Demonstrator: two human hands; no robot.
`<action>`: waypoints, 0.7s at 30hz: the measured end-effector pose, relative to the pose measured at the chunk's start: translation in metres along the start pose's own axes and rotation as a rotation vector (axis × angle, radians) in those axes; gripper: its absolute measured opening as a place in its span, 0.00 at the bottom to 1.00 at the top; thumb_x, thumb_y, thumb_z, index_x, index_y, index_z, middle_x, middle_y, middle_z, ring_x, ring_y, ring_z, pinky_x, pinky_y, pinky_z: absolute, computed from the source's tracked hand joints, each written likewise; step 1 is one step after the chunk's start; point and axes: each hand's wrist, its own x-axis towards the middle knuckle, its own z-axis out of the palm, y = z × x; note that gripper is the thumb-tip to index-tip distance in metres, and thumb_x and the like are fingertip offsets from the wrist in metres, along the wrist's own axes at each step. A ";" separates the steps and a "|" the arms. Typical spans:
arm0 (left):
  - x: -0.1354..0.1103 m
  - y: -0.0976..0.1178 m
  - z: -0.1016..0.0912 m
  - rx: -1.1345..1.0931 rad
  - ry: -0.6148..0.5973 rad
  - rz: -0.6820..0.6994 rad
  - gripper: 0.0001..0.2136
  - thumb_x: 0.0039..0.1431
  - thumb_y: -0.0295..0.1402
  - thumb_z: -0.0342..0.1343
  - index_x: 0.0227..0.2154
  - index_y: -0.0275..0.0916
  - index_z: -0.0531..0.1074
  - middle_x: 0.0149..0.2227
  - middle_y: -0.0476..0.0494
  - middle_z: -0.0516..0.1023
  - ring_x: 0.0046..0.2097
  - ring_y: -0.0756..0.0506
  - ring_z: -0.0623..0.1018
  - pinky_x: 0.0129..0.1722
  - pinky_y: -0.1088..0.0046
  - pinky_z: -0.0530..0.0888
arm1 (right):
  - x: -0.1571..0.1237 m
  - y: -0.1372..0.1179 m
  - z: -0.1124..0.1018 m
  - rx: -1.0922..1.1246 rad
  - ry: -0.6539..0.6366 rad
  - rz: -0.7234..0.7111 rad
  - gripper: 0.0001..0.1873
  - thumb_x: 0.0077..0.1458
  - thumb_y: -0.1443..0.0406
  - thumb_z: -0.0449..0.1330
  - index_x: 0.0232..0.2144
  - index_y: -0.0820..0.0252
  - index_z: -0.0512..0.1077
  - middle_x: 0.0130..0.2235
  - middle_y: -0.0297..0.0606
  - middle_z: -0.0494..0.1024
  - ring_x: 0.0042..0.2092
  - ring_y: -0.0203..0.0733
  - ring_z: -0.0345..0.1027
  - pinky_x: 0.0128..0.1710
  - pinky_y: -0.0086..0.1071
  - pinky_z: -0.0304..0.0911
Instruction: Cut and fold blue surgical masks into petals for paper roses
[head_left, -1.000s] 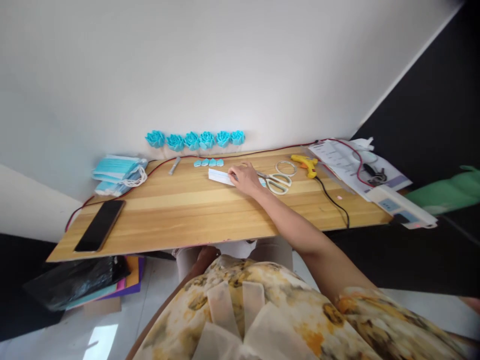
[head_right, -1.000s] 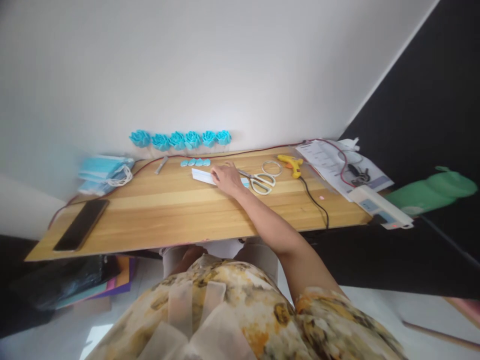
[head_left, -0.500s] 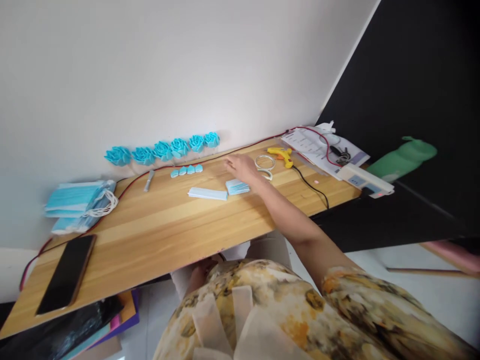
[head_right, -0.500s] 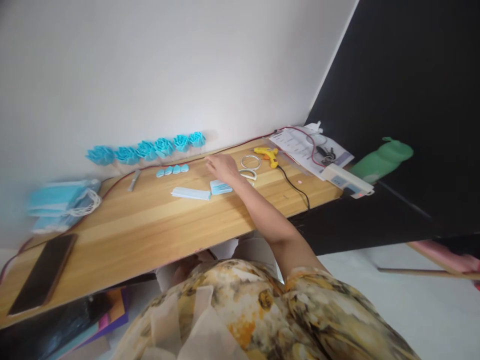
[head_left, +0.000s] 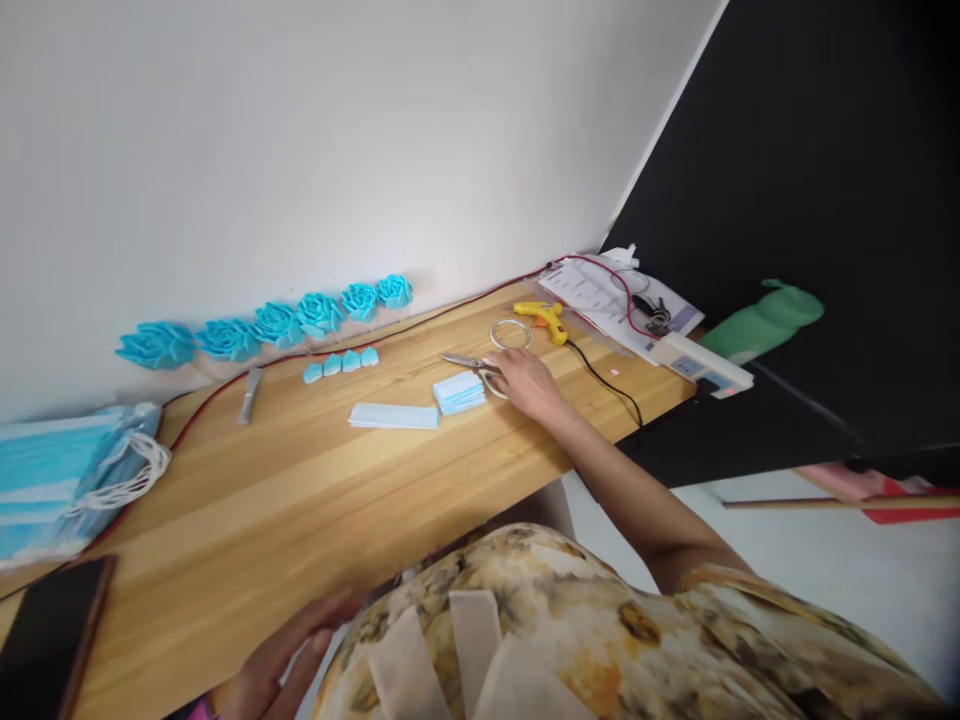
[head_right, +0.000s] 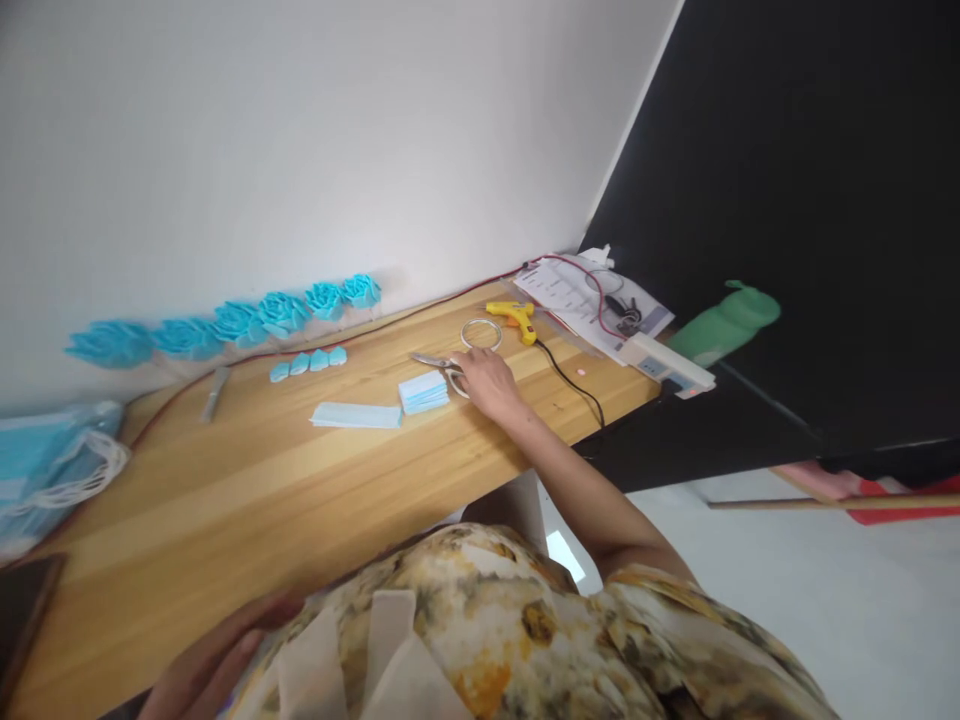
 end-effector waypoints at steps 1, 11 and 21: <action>0.012 -0.006 -0.001 0.001 -0.044 0.027 0.13 0.68 0.39 0.52 0.51 0.51 0.77 0.44 0.50 0.84 0.46 0.45 0.84 0.47 0.72 0.81 | 0.001 -0.002 0.003 0.006 0.018 0.029 0.15 0.62 0.65 0.58 0.51 0.60 0.73 0.46 0.48 0.78 0.49 0.51 0.70 0.47 0.37 0.60; 0.079 0.028 -0.019 0.140 -0.189 0.289 0.14 0.64 0.42 0.56 0.52 0.59 0.77 0.48 0.52 0.83 0.45 0.45 0.85 0.45 0.74 0.81 | -0.008 0.021 0.001 0.163 0.245 0.191 0.16 0.57 0.62 0.60 0.47 0.62 0.72 0.43 0.45 0.80 0.45 0.50 0.72 0.44 0.38 0.63; 0.165 0.047 -0.009 0.353 -0.170 0.528 0.15 0.70 0.39 0.50 0.52 0.42 0.76 0.50 0.40 0.82 0.51 0.40 0.81 0.50 0.61 0.78 | -0.006 0.028 -0.008 0.124 0.294 0.054 0.17 0.63 0.63 0.54 0.50 0.63 0.74 0.48 0.51 0.78 0.52 0.57 0.69 0.53 0.47 0.63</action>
